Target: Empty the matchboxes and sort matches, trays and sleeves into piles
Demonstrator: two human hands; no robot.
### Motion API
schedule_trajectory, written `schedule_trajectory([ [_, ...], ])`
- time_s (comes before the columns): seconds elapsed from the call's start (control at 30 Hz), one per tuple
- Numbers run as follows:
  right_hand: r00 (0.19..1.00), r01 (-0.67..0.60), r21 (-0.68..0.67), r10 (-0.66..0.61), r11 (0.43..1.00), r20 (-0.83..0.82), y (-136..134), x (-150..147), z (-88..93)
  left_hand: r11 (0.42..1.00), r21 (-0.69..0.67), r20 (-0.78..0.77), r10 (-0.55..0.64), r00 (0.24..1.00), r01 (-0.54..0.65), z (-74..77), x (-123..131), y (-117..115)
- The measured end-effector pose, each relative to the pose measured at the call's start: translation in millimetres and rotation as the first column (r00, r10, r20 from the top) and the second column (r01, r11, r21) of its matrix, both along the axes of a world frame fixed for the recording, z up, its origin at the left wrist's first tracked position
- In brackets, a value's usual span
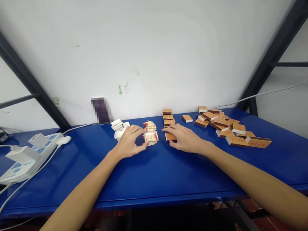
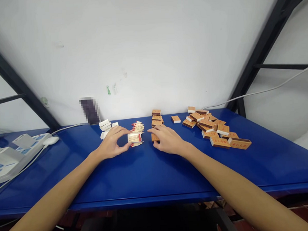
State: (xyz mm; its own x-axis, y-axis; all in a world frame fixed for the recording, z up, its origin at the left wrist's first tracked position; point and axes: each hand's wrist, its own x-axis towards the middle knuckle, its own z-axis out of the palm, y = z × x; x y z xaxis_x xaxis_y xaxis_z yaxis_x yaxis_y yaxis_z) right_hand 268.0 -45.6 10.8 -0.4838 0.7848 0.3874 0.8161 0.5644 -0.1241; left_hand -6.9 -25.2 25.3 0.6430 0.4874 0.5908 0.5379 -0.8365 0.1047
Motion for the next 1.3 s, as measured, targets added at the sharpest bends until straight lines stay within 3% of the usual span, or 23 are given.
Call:
schedule_trajectory([
  [0.1,0.999,0.011,0.066,-0.008,0.998,-0.040,-3,-3,3.1,1.000,0.026,0.019,-0.015,1.000,0.015,-2.3,4,-2],
  [0.3,0.964,-0.106,0.079,0.122,0.991,-0.237,-17,-23,6.6,0.999,0.037,0.071,0.003,0.997,-0.006,-5.0,14,-6],
  [0.53,0.952,-0.188,-0.010,0.180,0.982,-0.249,-25,-37,-2.2,0.995,-0.089,0.036,0.057,0.998,-0.054,-6.3,14,-7],
  [0.73,0.924,-0.326,-0.064,0.304,0.943,-0.230,-28,-35,0.7,0.973,-0.228,-0.053,-0.042,0.998,0.029,-4.3,14,-13],
  [0.87,0.911,-0.369,-0.082,0.344,0.926,-0.228,-25,-34,-2.4,0.967,-0.249,-0.086,-0.074,0.994,0.050,-3.0,14,-17],
  [1.13,0.943,-0.324,0.051,0.326,0.945,-0.060,-17,-29,-11.9,0.977,-0.205,-0.186,-0.098,0.978,0.059,3.6,9,-16],
  [1.3,0.897,-0.399,0.120,0.414,0.909,-0.155,-14,-28,-15.1,0.983,-0.178,-0.222,-0.081,0.972,0.041,3.6,8,-18],
])
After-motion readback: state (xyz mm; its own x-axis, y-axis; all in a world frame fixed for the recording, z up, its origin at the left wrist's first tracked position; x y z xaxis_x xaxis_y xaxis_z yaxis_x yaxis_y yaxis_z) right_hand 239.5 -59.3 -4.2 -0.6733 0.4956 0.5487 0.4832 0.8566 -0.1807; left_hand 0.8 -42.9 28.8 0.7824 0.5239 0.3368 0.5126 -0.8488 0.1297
